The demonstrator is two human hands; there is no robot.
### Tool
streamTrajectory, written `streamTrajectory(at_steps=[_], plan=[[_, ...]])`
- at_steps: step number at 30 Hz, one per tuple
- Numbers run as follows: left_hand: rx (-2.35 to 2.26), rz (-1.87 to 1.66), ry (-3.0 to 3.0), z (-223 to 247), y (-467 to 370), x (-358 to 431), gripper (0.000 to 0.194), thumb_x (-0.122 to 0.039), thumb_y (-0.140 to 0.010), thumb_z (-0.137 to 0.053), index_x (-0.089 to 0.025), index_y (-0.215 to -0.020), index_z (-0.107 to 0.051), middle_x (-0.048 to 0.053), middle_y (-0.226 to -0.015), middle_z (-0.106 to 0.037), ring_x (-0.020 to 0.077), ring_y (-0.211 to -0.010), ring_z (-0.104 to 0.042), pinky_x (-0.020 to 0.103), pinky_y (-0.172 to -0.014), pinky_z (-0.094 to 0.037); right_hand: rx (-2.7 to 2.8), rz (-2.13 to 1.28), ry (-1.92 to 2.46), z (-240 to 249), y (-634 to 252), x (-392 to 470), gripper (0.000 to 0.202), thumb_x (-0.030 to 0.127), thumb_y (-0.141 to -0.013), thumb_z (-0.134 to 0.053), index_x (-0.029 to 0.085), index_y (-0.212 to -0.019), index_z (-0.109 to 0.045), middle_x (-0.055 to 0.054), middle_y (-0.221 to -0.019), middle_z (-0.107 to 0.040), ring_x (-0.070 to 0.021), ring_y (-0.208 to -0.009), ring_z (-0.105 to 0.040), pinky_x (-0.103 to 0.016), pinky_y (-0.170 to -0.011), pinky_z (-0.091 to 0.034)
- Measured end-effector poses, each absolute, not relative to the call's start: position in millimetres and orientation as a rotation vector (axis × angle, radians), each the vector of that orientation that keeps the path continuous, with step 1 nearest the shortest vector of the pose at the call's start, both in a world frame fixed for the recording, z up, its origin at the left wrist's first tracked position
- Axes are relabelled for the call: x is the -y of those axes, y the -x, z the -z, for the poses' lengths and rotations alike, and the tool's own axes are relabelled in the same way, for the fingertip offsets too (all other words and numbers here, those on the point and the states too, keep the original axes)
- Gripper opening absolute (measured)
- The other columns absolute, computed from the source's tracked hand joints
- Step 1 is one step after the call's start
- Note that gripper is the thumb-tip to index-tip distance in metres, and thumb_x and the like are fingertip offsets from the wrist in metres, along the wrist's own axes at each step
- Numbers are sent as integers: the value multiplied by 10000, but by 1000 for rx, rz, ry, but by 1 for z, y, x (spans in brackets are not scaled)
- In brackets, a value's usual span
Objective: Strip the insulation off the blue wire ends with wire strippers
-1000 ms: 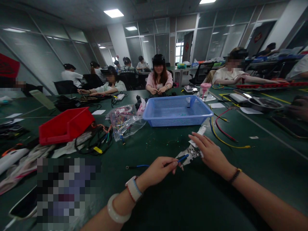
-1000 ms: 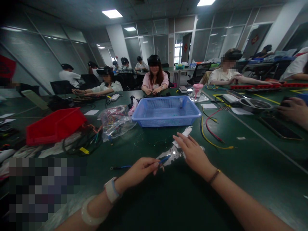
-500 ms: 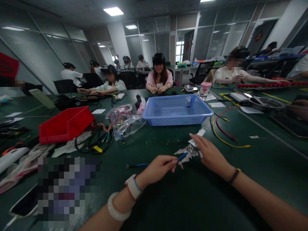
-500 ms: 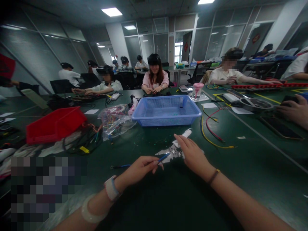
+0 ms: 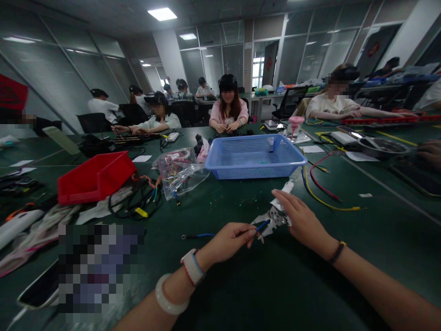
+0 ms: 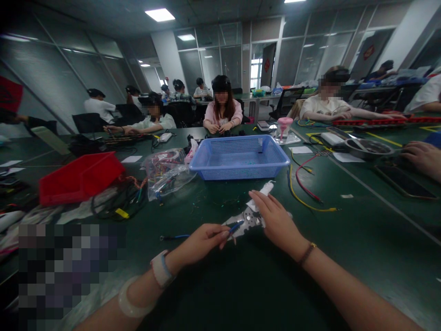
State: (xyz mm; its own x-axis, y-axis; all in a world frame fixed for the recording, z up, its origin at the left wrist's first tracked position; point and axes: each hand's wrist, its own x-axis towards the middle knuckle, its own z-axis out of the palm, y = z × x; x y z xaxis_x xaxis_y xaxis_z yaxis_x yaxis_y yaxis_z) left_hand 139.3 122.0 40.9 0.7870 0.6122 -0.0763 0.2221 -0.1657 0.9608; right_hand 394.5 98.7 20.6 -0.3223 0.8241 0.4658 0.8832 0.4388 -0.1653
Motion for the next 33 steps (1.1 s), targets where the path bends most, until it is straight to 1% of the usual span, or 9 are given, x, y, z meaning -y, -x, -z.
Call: streamTrajectory(at_steps=[5, 9, 14, 19, 24, 26, 29, 33], plan=[[-624, -405, -1753, -38, -139, -123, 325, -353, -964, -423, -152, -1009, -674, -25, -694, -492, 114, -684, -473, 230, -688, -361, 2206, 144, 1444, -19, -397, -100, 877, -40, -673, -396, 245, -1473, -178, -103, -1451, -406, -241, -1339, -378, -482, -1101, -342], [-650, -411, -1733, -38, -140, -123, 329, -367, -957, -436, -141, -1003, -671, -21, -698, -504, 116, -685, -478, 229, -689, -372, 2216, 129, 1447, -18, -398, -101, 881, -48, -675, -389, 251, -1474, -170, -94, -1454, -402, -230, -1345, -369, -477, -1111, -328], [-660, -423, -1721, -39, -141, -122, 314, -357, -951, -449, -135, -988, -668, -21, -696, -506, 119, -682, -482, 238, -690, -371, 2241, 101, 1434, -18, -400, -101, 889, -59, -664, -395, 227, -1476, -174, -110, -1477, -361, -235, -1363, -333, -465, -1129, -296], [-649, -432, -1718, -35, -140, -123, 327, -377, -950, -451, -147, -1015, -674, -24, -696, -501, 117, -683, -479, 238, -685, -361, 2224, 14, 1423, -15, -401, -103, 894, -50, -667, -404, 248, -1477, -171, -96, -1481, -351, -234, -1357, -338, -464, -1118, -318], [-660, -424, -1735, -39, -141, -121, 321, -359, -953, -444, -142, -1004, -676, -24, -691, -499, 118, -679, -477, 237, -676, -358, 2222, 16, 1428, -13, -400, -103, 888, -47, -666, -407, 247, -1473, -182, -98, -1471, -363, -242, -1345, -356, -473, -1100, -346], [-669, -422, -1734, -41, -141, -121, 313, -342, -954, -441, -139, -994, -675, -24, -689, -501, 119, -683, -479, 236, -680, -358, 2234, 70, 1435, -14, -400, -102, 852, -44, -673, -408, 218, -1460, -213, -111, -1447, -391, -247, -1324, -381, -467, -1090, -360], [-662, -421, -1734, -41, -141, -121, 303, -326, -955, -439, -139, -982, -676, -28, -685, -497, 115, -680, -475, 234, -684, -355, 2263, 213, 1447, -16, -400, -102, 757, -41, -675, -410, 151, -1400, -315, -137, -1381, -461, -259, -1263, -443, -448, -1059, -391], [-658, -422, -1734, -39, -140, -122, 312, -334, -956, -437, -137, -996, -675, -29, -686, -494, 113, -676, -472, 229, -675, -349, 2320, 460, 1457, -23, -401, -101, 613, -16, -695, -427, 96, -1298, -434, -167, -1296, -534, -262, -1105, -546, -427, -959, -443]])
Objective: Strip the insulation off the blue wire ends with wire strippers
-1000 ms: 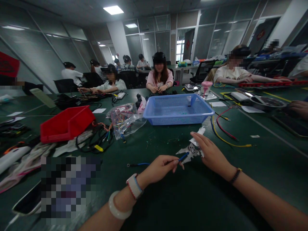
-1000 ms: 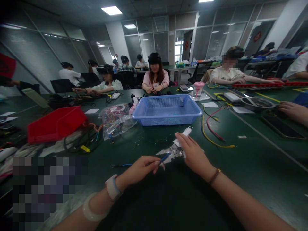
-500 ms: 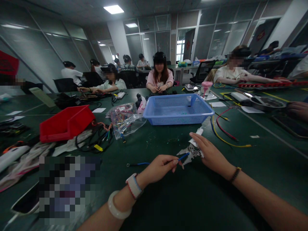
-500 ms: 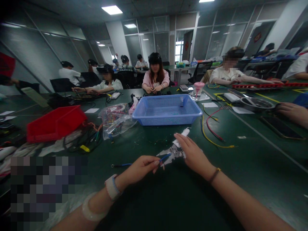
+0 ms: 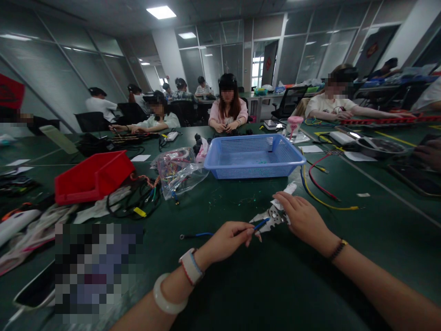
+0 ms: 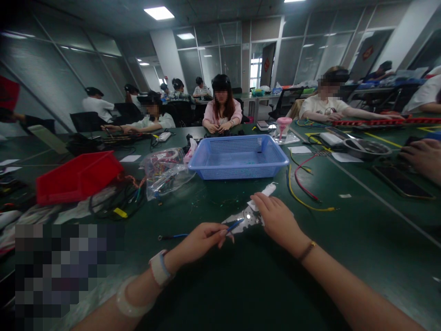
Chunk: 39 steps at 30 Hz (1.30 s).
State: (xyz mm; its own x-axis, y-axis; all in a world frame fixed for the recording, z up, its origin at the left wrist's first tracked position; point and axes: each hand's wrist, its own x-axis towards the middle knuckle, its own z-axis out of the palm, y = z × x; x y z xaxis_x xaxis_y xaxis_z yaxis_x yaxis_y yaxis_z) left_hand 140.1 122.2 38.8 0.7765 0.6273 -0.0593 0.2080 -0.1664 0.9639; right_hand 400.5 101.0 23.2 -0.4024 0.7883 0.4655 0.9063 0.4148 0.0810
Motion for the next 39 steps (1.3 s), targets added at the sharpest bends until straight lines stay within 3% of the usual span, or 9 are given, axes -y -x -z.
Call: streamTrajectory(at_steps=[7, 9, 13, 15, 20, 24, 39], plan=[[-673, -435, -1722, -41, -140, -122, 316, -333, -950, -442, -127, -1006, -675, -30, -675, -484, 115, -663, -469, 231, -668, -350, 2364, 752, 1515, -35, -397, -97, 452, 69, -761, -508, 113, -1210, -541, -124, -1174, -627, -244, -881, -549, -384, -757, -422], [-670, -435, -1714, -42, -140, -122, 309, -329, -949, -445, -129, -1002, -676, -31, -670, -479, 113, -656, -463, 229, -663, -347, 2334, 809, 1494, -35, -397, -97, 415, 76, -771, -518, 126, -1181, -565, -101, -1125, -650, -249, -897, -536, -400, -798, -413], [-666, -435, -1713, -41, -141, -122, 306, -326, -948, -447, -130, -995, -677, -31, -665, -480, 114, -654, -464, 231, -668, -348, 2313, 855, 1353, -34, -399, -101, 307, 71, -819, -468, 124, -1090, -602, -99, -1041, -670, -280, -1115, -497, -472, -1021, -318], [-661, -442, -1715, -39, -142, -122, 305, -326, -945, -450, -129, -987, -679, -31, -662, -480, 115, -655, -467, 231, -670, -350, 2340, 833, 1278, -33, -401, -104, 273, 78, -842, -437, 112, -1053, -606, -116, -1010, -662, -264, -1103, -519, -475, -1057, -293], [-667, -442, -1724, -38, -141, -123, 307, -327, -944, -449, -134, -994, -683, -33, -657, -477, 115, -655, -470, 230, -669, -350, 2341, 705, 1317, -31, -404, -107, 222, 121, -852, -450, 106, -1014, -602, -123, -911, -628, -224, -873, -566, -377, -890, -420], [-690, -445, -1739, -40, -141, -123, 313, -327, -946, -443, -135, -995, -686, -33, -652, -478, 113, -648, -466, 227, -658, -342, 2360, 647, 1387, -31, -403, -107, 168, 155, -849, -485, 118, -965, -601, -103, -851, -592, -211, -772, -525, -337, -752, -412], [-650, -401, -1594, -37, -139, -127, 408, -421, -945, -415, -122, -1075, -660, -20, -656, -498, 95, -578, -394, 213, -563, -293, 2355, 566, 1445, -28, -402, -107, 102, 119, -828, -484, 144, -881, -567, -89, -833, -557, -209, -764, -491, -324, -733, -389]])
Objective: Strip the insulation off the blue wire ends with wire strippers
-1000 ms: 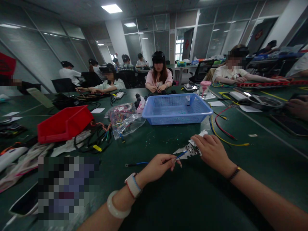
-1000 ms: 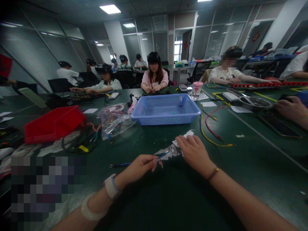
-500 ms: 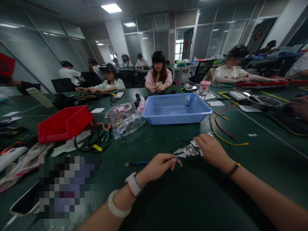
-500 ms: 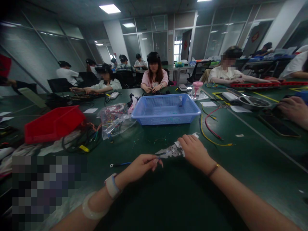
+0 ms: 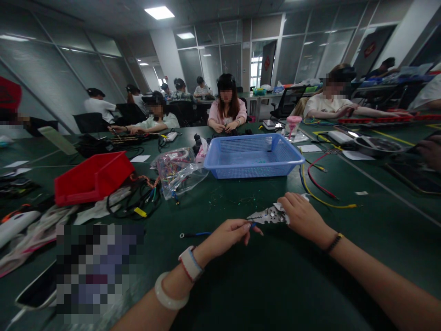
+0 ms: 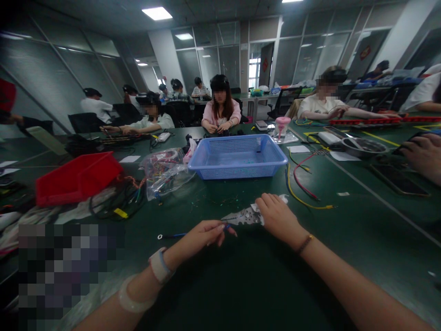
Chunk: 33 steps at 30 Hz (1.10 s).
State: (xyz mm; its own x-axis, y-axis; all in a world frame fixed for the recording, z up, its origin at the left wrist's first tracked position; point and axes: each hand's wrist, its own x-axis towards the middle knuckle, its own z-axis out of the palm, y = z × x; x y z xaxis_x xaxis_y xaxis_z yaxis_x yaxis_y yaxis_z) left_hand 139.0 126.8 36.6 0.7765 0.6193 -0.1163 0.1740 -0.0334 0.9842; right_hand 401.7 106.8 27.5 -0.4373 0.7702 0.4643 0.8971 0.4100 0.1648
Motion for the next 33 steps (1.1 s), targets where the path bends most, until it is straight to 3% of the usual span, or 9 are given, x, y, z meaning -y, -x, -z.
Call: streamTrajectory(at_steps=[4, 7, 13, 19, 25, 33], plan=[[-621, -335, -1583, -36, -138, -128, 413, -423, -954, -398, -142, -1152, -627, -17, -692, -510, 93, -579, -377, 208, -550, -282, 2346, 573, 1453, -27, -402, -107, 123, 81, -814, -474, 144, -855, -572, -88, -817, -562, -208, -756, -493, -320, -717, -394], [-620, -307, -1607, -37, -139, -127, 369, -384, -960, -409, -139, -1101, -647, -22, -688, -499, 96, -620, -422, 207, -594, -316, 2336, 609, 1426, -28, -403, -108, 151, 82, -824, -466, 131, -905, -585, -95, -833, -576, -212, -771, -500, -329, -734, -410], [-654, -295, -1642, -40, -141, -124, 329, -372, -956, -432, -134, -988, -656, -30, -685, -482, 94, -640, -458, 203, -602, -342, 2257, 795, 1369, -30, -404, -104, 265, 101, -830, -498, 102, -1077, -595, -160, -1143, -600, -282, -1088, -476, -420, -947, -367], [-652, -260, -1558, -38, -140, -124, 360, -438, -940, -448, -132, -962, -637, -31, -691, -489, 65, -554, -405, 181, -511, -303, 2271, 809, 1457, -29, -407, -102, 285, 155, -837, -534, 140, -1107, -625, -117, -1100, -659, -224, -849, -573, -366, -765, -422], [-625, -196, -1471, -34, -141, -124, 358, -450, -939, -435, -133, -975, -596, -2, -752, -584, 55, -513, -453, 183, -485, -330, 2352, 761, 1452, -21, -408, -107, 430, 37, -791, -502, 135, -1203, -577, -127, -1164, -659, -168, -756, -640, -295, -679, -456], [-607, -127, -1540, -37, -138, -126, 402, -457, -955, -416, -160, -1142, -613, -54, -658, -456, 53, -516, -371, 167, -486, -297, 2375, 849, 1541, -27, -398, -106, 539, -8, -772, -457, 125, -1291, -521, -138, -1388, -504, -162, -739, -649, -304, -639, -506]])
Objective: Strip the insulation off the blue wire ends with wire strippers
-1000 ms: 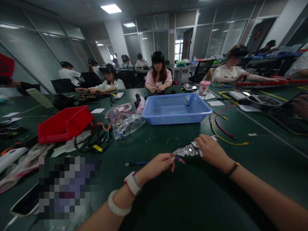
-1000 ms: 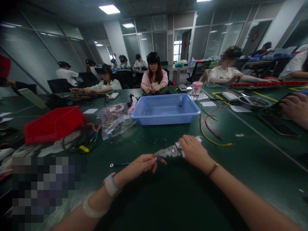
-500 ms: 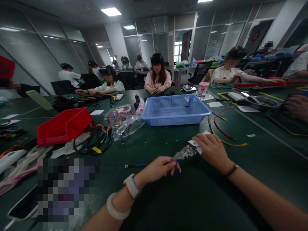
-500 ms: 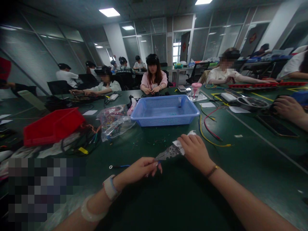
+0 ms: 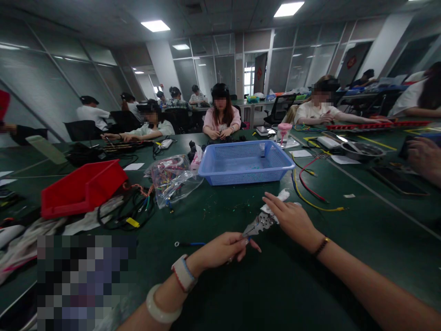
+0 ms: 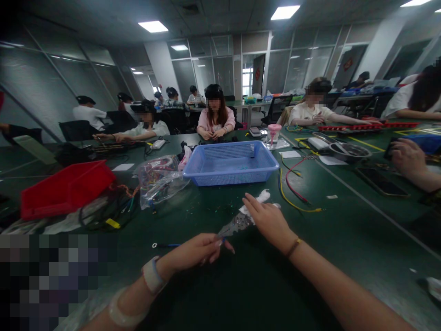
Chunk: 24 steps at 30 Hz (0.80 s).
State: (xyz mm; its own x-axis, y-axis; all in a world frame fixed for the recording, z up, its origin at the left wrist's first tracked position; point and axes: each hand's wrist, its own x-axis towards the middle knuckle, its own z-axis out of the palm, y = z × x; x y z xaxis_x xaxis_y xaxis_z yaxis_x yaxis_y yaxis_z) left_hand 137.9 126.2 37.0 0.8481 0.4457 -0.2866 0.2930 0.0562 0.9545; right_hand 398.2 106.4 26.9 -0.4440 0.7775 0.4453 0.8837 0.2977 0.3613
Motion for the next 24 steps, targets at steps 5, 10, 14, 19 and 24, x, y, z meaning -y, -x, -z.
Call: streamTrajectory(at_steps=[5, 10, 14, 19, 24], plan=[[-639, -173, -1485, -31, -141, -125, 378, -462, -936, -456, -131, -1007, -625, -49, -663, -494, 46, -496, -401, 174, -483, -312, 2373, 857, 1607, -29, -394, -105, 577, -24, -738, -444, 129, -1289, -528, -154, -1452, -416, -146, -675, -635, -309, -600, -518], [-641, -198, -1456, -27, -143, -124, 364, -458, -933, -454, -130, -968, -606, -27, -694, -546, 61, -529, -474, 189, -522, -383, 2375, 842, 1627, -29, -392, -104, 603, -28, -708, -429, 124, -1281, -539, -182, -1483, -347, -152, -635, -631, -336, -570, -538], [-645, -187, -1477, -27, -145, -123, 337, -431, -938, -454, -131, -962, -606, -29, -696, -546, 60, -533, -479, 188, -526, -384, 2377, 822, 1610, -29, -392, -105, 657, -37, -712, -412, 116, -1349, -462, -183, -1512, -284, -179, -743, -651, -336, -593, -553], [-669, -210, -1489, -30, -146, -122, 264, -340, -945, -452, -127, -933, -606, -39, -681, -534, 46, -506, -457, 175, -509, -367, 2359, 709, 1599, -28, -389, -104, 719, -35, -715, -385, 99, -1420, -339, -165, -1500, -325, -233, -1027, -614, -314, -640, -573], [-665, -242, -1434, -27, -147, -122, 264, -357, -920, -494, -123, -942, -614, -2, -746, -607, 67, -544, -533, 191, -510, -377, 2279, 587, 1695, -24, -384, -100, 776, -36, -683, -400, 138, -1434, -317, -143, -1482, -375, -218, -1023, -630, -278, -637, -572]])
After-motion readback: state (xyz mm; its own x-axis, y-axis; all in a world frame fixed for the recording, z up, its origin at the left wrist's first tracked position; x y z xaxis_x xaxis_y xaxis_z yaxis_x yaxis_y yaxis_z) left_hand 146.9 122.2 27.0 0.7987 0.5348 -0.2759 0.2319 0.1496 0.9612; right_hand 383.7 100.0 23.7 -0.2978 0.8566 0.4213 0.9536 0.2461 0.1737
